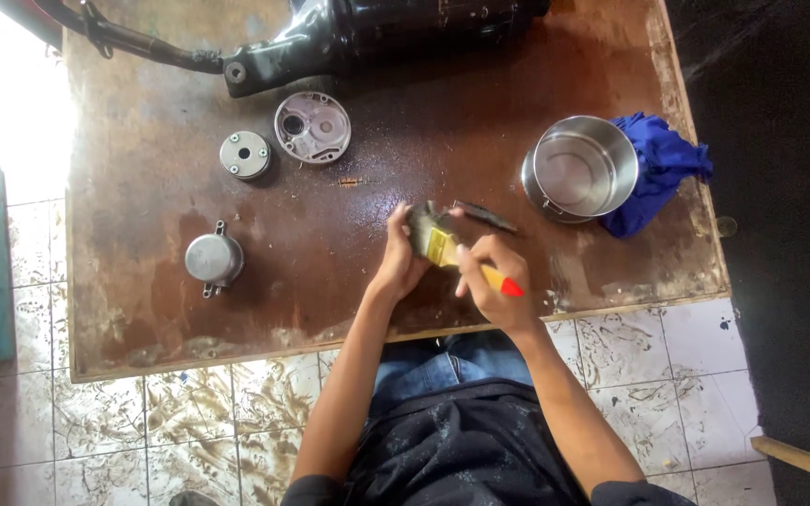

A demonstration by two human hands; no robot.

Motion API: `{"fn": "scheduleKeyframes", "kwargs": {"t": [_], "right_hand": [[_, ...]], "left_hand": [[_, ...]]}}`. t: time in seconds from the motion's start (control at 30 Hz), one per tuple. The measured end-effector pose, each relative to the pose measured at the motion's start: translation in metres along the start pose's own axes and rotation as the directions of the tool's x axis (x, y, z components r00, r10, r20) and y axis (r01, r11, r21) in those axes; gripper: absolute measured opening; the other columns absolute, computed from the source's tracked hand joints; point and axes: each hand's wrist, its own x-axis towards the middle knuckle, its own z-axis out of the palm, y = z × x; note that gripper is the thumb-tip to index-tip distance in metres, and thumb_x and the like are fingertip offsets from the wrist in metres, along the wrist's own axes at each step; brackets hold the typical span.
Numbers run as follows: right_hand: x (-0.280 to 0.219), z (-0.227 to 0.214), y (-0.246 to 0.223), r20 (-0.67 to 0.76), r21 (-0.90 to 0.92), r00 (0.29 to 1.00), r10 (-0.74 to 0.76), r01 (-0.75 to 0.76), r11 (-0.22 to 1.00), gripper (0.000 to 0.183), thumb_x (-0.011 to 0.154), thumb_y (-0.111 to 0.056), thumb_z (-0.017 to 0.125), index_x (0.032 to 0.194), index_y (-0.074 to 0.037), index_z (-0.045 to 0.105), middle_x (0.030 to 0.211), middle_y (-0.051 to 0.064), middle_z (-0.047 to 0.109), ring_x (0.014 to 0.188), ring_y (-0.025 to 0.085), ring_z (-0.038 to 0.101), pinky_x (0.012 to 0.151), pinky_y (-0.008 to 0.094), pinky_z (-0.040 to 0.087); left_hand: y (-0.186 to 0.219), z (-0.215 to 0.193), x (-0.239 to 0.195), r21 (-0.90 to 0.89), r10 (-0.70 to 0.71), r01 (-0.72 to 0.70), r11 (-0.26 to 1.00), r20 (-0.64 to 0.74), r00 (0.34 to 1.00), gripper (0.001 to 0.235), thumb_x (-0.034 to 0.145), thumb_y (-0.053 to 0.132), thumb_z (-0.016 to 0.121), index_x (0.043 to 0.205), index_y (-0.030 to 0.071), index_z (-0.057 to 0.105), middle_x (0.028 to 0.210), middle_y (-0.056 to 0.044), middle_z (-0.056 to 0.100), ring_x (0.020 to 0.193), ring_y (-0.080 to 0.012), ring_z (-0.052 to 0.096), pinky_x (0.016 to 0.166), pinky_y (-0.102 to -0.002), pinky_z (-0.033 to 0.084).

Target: Cleaning various motorcycle engine components with a brush and solvent.

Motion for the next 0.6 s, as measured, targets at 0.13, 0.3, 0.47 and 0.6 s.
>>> {"fn": "scheduleKeyframes", "kwargs": {"t": [0.13,0.3,0.47,0.6], "right_hand": [[0.001,-0.002,0.001,0.073,0.047,0.995,0.070,-0.073,0.996,0.019,0.103,-0.007,0.063,0.087,-0.002,0.053,0.078,0.005,0.059,0.057,0.012,0.065,0.051,0.024,0.051],[-0.002,0.000,0.002,0.085,0.075,0.994,0.074,-0.080,0.994,0.021,0.103,-0.007,0.063,0.086,-0.003,0.051,0.078,0.006,0.060,0.058,0.012,0.066,0.053,0.025,0.050],[-0.005,0.005,0.009,-0.113,-0.045,0.993,-0.010,0.005,0.999,0.021,0.106,-0.009,0.061,0.087,-0.003,0.052,0.077,0.006,0.061,0.058,0.012,0.065,0.054,0.025,0.050],[-0.005,0.000,0.003,0.112,-0.179,0.979,-0.173,0.191,0.965,0.021,0.105,-0.008,0.062,0.087,-0.002,0.053,0.076,0.007,0.061,0.062,0.013,0.065,0.057,0.027,0.049]], "left_hand": [[-0.006,-0.002,-0.002,-0.065,0.117,-0.121,0.991,-0.063,0.991,0.055,0.107,0.057,0.034,0.130,0.011,0.052,0.147,-0.013,0.060,0.130,-0.0243,0.063,0.111,-0.043,0.054],[0.017,0.021,-0.014,-0.038,0.051,-0.054,0.998,-0.086,0.995,0.061,0.105,0.062,0.030,0.140,0.014,0.045,0.143,-0.019,0.057,0.119,-0.0318,0.061,0.103,-0.055,0.051],[0.002,0.009,-0.008,-0.040,0.149,-0.146,0.988,0.078,0.986,0.072,0.100,0.068,0.025,0.152,0.018,0.035,0.153,-0.019,0.051,0.127,-0.0315,0.064,0.109,-0.055,0.053],[-0.020,-0.021,0.005,-0.203,0.161,-0.137,0.970,0.107,0.981,0.063,0.109,0.064,0.028,0.154,0.021,0.032,0.151,-0.028,0.051,0.115,-0.0389,0.061,0.101,-0.056,0.053]]}}
